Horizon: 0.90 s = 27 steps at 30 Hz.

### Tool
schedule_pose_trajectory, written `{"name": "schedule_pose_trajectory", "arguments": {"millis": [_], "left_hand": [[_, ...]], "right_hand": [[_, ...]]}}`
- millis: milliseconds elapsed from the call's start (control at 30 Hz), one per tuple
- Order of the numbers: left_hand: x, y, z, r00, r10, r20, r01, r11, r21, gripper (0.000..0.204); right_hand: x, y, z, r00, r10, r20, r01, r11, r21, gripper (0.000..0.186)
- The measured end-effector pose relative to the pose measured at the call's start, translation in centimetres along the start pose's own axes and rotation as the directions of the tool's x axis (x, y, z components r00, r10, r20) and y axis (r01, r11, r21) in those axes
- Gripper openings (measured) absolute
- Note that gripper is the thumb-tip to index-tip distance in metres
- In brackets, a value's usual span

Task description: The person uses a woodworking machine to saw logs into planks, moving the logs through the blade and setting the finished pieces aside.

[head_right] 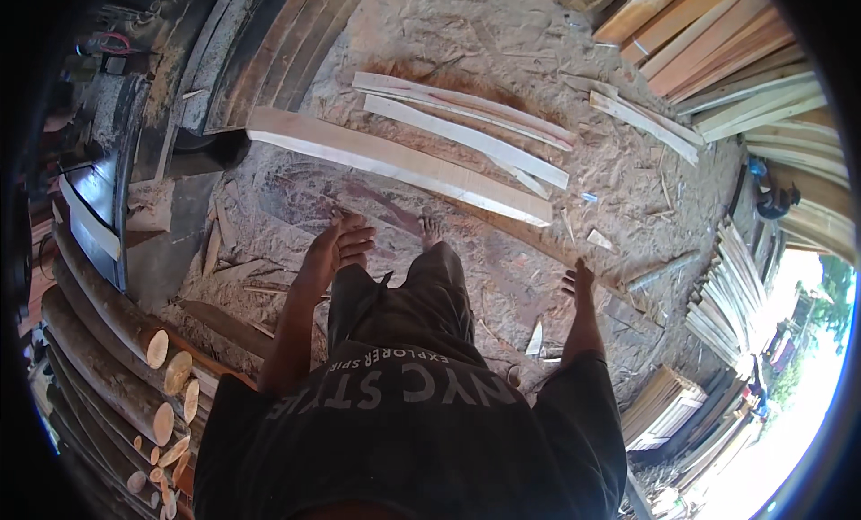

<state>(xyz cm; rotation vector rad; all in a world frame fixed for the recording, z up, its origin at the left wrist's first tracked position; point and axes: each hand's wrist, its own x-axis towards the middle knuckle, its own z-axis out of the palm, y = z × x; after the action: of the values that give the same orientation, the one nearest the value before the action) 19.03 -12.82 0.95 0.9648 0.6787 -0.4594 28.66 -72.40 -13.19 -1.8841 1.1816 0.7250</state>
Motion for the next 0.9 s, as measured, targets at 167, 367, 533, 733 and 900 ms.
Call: {"name": "schedule_pose_trajectory", "arguments": {"millis": [167, 367, 533, 733, 900], "left_hand": [[-14.2, 10.5, 11.5, 0.747, 0.603, 0.279, -0.524, 0.793, -0.311, 0.082], [-23.2, 14.9, 14.9, 0.335, 0.853, 0.400, -0.867, 0.445, -0.222, 0.072], [-29.3, 15.7, 11.2, 0.110, 0.990, 0.089, -0.990, 0.118, -0.078, 0.090], [-34.3, 20.4, 3.9, -0.167, 0.977, -0.133, -0.985, -0.172, -0.026, 0.088], [-37.8, 20.9, -5.9, -0.468, 0.875, 0.126, -0.750, -0.468, 0.468, 0.075]], "right_hand": [[-1.4, -0.1, 13.2, 0.960, 0.054, 0.275, -0.020, 0.992, -0.127, 0.045], [-12.0, -5.5, 35.2, 0.652, -0.197, 0.732, 0.592, 0.735, -0.329, 0.039], [-22.7, -13.4, 46.5, 0.457, -0.242, 0.856, 0.700, 0.692, -0.177, 0.039], [-21.6, -15.8, 52.4, 0.565, -0.153, 0.811, 0.707, 0.597, -0.379, 0.046], [-28.4, -13.7, 57.0, 0.611, -0.024, 0.791, 0.726, 0.415, -0.548, 0.040]]}}
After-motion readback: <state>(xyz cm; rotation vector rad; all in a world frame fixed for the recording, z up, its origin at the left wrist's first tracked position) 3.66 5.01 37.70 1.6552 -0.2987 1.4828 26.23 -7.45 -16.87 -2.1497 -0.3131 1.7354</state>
